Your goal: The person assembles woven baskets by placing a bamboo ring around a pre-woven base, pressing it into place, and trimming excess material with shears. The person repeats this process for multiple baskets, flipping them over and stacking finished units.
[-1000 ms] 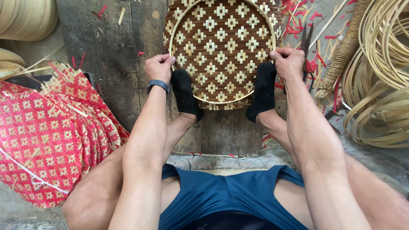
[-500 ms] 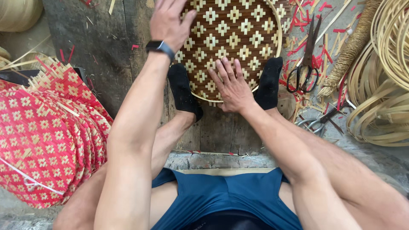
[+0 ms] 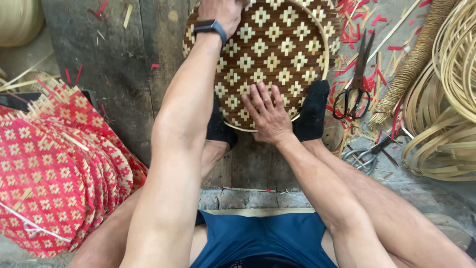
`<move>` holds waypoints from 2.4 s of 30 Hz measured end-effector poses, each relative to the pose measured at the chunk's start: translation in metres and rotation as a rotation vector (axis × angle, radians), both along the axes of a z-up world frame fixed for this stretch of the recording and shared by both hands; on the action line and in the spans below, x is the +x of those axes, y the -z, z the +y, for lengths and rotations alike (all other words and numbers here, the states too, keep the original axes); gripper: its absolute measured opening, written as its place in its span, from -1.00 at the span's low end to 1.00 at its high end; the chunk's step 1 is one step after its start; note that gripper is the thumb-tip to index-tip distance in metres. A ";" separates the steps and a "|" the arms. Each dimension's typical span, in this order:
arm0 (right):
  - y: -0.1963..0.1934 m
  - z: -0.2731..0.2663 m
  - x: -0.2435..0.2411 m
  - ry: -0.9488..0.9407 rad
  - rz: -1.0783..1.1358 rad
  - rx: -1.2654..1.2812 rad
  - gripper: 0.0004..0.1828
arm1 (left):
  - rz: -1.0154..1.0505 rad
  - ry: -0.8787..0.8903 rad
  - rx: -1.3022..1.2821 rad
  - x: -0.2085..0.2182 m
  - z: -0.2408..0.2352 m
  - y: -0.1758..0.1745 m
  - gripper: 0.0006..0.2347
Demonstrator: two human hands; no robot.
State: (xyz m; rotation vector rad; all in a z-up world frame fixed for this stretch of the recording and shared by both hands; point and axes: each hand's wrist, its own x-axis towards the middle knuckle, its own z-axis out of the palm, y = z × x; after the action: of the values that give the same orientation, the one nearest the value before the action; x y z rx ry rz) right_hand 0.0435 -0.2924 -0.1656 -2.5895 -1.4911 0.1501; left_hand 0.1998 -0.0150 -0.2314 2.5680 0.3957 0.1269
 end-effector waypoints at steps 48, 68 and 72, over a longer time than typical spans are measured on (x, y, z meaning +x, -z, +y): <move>0.019 0.053 0.244 0.346 0.179 0.223 -0.70 | 0.228 0.150 -0.170 0.019 0.002 -0.022 -0.73; 0.034 -0.020 0.226 0.647 0.886 0.769 -0.69 | 0.447 -0.121 -0.467 0.042 0.004 -0.018 -0.58; 0.046 -0.019 0.235 0.717 1.159 0.824 -0.65 | 0.466 -0.149 -0.521 0.041 0.009 -0.013 -0.58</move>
State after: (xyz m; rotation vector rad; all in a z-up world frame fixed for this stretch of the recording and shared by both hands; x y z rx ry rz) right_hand 0.2786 -0.3111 -0.2119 -1.6149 -0.1120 0.6282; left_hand 0.2403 -0.0056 -0.2182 2.0300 0.6896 -0.4704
